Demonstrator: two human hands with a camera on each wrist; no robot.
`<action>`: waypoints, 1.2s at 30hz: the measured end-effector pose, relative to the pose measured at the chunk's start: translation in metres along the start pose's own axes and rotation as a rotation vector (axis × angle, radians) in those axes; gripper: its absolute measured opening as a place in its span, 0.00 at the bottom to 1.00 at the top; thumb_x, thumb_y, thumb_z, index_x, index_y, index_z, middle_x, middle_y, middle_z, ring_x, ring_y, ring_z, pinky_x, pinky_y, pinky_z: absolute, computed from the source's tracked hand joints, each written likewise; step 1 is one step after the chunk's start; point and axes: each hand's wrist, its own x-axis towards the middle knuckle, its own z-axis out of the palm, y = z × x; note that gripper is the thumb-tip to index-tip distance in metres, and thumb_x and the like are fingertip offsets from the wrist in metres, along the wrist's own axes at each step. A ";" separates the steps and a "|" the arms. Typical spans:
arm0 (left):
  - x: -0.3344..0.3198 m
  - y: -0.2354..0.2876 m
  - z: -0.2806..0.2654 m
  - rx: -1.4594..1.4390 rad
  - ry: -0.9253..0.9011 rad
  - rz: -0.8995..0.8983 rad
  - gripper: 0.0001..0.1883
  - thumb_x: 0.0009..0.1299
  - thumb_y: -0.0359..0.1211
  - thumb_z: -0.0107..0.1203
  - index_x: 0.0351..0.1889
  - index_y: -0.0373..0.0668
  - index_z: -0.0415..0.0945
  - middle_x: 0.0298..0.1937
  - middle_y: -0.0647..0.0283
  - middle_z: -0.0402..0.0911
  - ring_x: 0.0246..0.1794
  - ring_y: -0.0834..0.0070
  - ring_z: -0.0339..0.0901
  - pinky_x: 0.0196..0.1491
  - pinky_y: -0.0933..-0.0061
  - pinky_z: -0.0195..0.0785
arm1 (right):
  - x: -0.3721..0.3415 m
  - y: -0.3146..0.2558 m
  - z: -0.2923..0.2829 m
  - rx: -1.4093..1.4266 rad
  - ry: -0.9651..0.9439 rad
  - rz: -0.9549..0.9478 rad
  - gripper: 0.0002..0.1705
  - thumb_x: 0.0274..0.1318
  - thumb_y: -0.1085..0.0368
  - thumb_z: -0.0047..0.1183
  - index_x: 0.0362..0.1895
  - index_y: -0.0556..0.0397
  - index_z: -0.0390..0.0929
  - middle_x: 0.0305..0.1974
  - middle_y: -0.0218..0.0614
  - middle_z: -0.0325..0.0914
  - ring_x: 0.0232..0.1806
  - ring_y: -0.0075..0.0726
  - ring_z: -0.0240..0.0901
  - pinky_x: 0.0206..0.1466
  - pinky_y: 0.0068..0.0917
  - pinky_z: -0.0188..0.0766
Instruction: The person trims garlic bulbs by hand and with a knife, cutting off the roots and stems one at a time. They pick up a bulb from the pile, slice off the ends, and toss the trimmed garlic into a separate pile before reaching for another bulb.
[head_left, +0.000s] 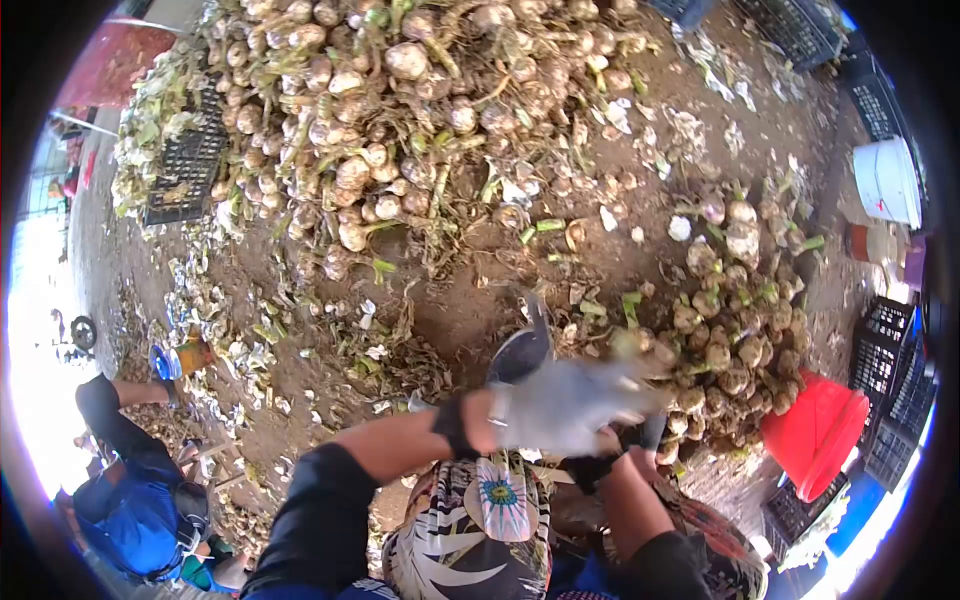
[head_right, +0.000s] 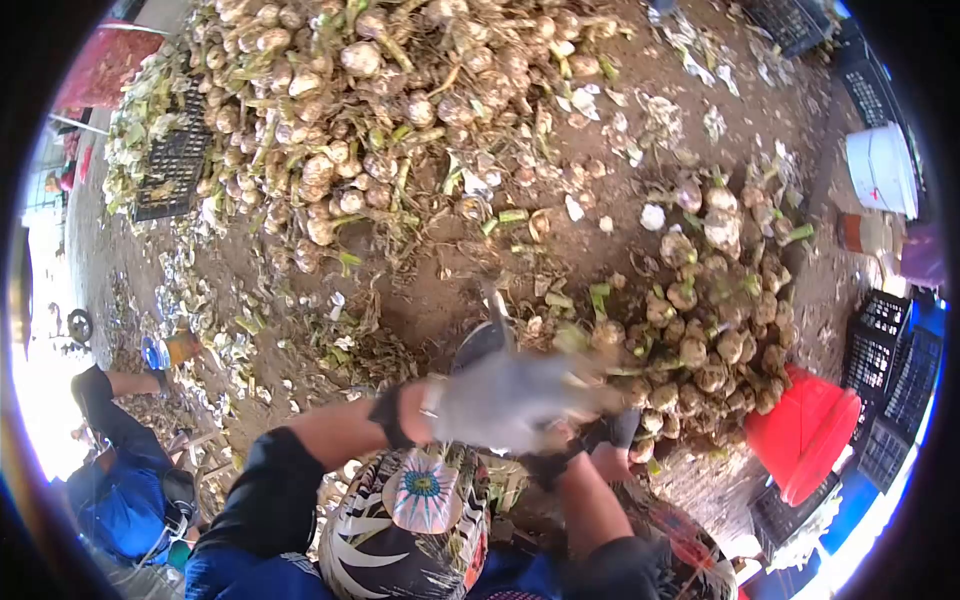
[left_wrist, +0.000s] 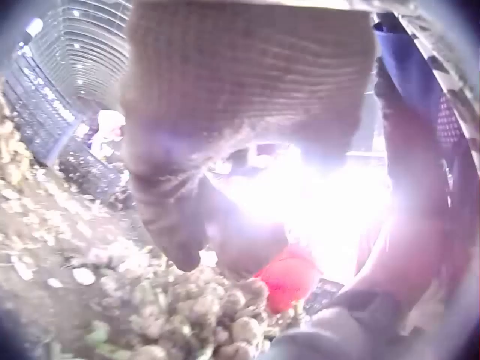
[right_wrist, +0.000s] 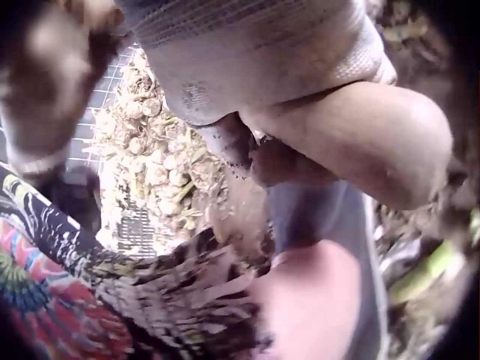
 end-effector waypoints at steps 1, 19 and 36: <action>0.008 -0.001 0.000 0.001 0.013 -0.008 0.32 0.58 0.35 0.65 0.64 0.54 0.71 0.67 0.55 0.73 0.48 0.61 0.84 0.46 0.62 0.79 | 0.008 0.009 -0.007 -0.207 -0.066 -0.087 0.11 0.53 0.64 0.64 0.39 0.57 0.85 0.29 0.30 0.84 0.28 0.27 0.77 0.37 0.26 0.75; -0.186 -0.145 -0.049 0.631 0.837 -0.896 0.39 0.56 0.24 0.63 0.68 0.35 0.61 0.60 0.44 0.71 0.59 0.49 0.71 0.62 0.56 0.68 | -0.003 -0.080 0.082 -0.800 -0.064 -0.026 0.05 0.55 0.67 0.64 0.33 0.55 0.85 0.24 0.22 0.77 0.25 0.15 0.68 0.28 0.20 0.65; -0.090 -0.063 -0.017 -0.558 0.744 -0.663 0.25 0.63 0.23 0.57 0.60 0.34 0.69 0.49 0.65 0.80 0.50 0.81 0.75 0.54 0.76 0.70 | 0.000 -0.105 0.139 -0.325 -0.243 -0.010 0.18 0.60 0.68 0.61 0.53 0.64 0.80 0.45 0.35 0.84 0.45 0.28 0.80 0.51 0.27 0.76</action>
